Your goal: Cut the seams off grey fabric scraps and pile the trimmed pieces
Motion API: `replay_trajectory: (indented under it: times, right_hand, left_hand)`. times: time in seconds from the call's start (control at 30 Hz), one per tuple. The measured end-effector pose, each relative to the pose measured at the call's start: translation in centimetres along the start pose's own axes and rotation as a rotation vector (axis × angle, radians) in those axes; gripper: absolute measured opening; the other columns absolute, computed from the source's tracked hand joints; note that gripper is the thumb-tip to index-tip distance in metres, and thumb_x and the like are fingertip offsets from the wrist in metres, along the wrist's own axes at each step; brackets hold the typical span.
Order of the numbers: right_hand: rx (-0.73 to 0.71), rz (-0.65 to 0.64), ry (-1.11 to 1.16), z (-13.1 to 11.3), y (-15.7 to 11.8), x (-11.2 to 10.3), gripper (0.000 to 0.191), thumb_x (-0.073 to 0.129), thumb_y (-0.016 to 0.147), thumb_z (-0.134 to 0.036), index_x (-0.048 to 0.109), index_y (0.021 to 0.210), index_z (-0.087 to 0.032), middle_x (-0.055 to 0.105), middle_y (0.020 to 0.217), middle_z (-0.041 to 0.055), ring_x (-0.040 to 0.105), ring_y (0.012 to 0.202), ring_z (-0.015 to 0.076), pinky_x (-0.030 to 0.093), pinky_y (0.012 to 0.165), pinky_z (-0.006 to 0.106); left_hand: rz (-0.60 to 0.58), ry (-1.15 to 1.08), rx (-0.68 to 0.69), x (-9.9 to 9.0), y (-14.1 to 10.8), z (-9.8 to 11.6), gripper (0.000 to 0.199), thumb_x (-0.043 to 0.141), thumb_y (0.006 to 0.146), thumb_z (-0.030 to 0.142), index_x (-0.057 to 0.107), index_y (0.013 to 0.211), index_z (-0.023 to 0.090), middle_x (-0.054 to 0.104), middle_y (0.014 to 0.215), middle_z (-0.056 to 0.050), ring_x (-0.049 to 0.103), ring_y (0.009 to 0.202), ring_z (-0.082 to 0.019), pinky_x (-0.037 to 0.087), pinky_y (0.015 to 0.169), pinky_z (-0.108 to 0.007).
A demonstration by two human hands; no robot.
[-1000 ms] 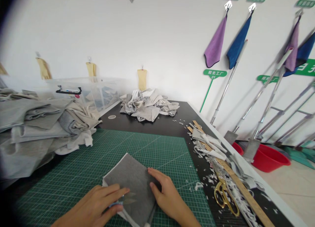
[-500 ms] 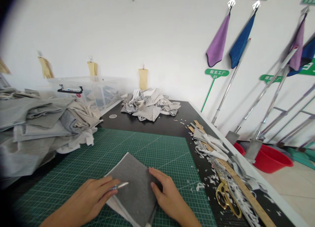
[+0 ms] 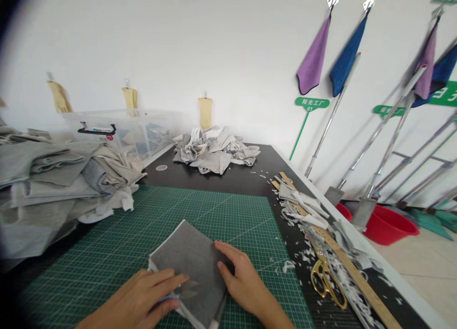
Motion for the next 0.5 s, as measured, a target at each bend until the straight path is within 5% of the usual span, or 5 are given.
replay_trajectory:
  times: [0.23,0.5]
  right_hand:
    - [0.014,-0.008,-0.005,-0.16,0.05,-0.01,0.041,0.051,0.093,-0.027,0.054,0.134,-0.026,0.054,0.141,0.0044,0.048,0.131,0.0221,0.033,0.114,0.045]
    - [0.014,-0.006,-0.013,-0.05,0.05,-0.03,0.041,0.051,0.093,-0.028,0.053,0.135,-0.027,0.053,0.142,0.0032,0.047,0.132,0.0211,0.033,0.115,0.043]
  left_hand:
    - [-0.052,0.000,0.025,0.42,0.26,0.55,0.042,0.019,0.104,0.033,0.060,0.111,0.021,0.069,0.092,-0.003,0.065,0.064,-0.016,0.055,0.060,-0.029]
    - [-0.045,-0.011,-0.011,0.55,-0.34,-0.21,0.031,0.036,0.102,0.034,0.053,0.126,0.024,0.068,0.102,-0.003,0.067,0.074,-0.017,0.055,0.066,-0.028]
Point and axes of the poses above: each hand's wrist, its own y-axis towards the middle knuckle, its own x-axis out of the palm, z = x × y, the point moved 9 cm from there along y, towards the middle knuckle
